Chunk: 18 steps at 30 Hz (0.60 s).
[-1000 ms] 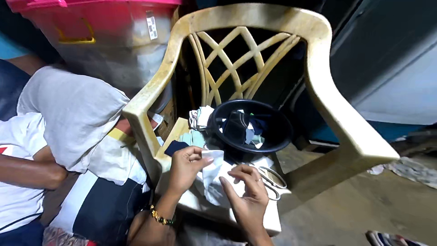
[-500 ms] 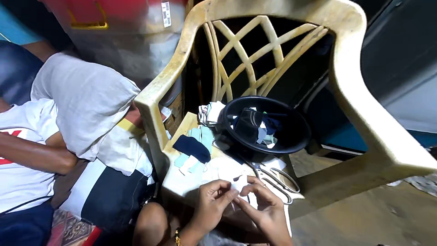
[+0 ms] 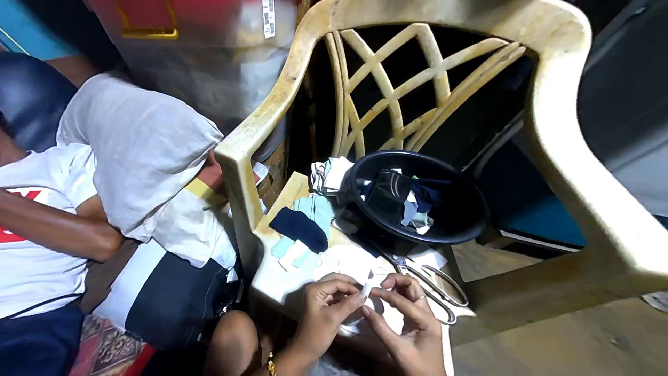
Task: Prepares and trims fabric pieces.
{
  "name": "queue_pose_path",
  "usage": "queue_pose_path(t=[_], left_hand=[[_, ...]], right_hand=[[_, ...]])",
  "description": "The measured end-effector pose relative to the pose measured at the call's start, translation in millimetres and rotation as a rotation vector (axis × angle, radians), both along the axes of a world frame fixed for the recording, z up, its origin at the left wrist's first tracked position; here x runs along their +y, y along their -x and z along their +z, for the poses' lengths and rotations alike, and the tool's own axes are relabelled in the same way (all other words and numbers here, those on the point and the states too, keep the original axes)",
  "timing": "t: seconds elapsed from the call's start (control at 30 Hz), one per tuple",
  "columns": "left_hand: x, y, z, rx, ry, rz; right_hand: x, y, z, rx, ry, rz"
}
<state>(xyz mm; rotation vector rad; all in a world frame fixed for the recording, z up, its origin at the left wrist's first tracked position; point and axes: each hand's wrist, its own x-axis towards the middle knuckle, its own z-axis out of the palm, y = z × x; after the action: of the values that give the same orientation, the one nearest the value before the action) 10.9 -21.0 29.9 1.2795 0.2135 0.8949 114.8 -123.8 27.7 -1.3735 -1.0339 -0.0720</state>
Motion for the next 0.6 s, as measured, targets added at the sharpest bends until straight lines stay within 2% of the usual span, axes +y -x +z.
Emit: queue_pose_path(t=[0.2, 0.43, 0.6], left_hand=[[1.9, 0.2, 0.6, -0.001, 0.106, -0.082], [4.2, 0.6, -1.9, 0.006, 0.077, -0.109], [4.4, 1.8, 0.4, 0.041, 0.039, -0.094]], right_hand=[[-4.0, 6.2, 5.0, 0.072, 0.064, 0.066], [-7.6, 2.2, 1.0, 0.200, 0.061, 0.184], [-6.9, 5.1, 3.3, 0.257, 0.071, 0.181]])
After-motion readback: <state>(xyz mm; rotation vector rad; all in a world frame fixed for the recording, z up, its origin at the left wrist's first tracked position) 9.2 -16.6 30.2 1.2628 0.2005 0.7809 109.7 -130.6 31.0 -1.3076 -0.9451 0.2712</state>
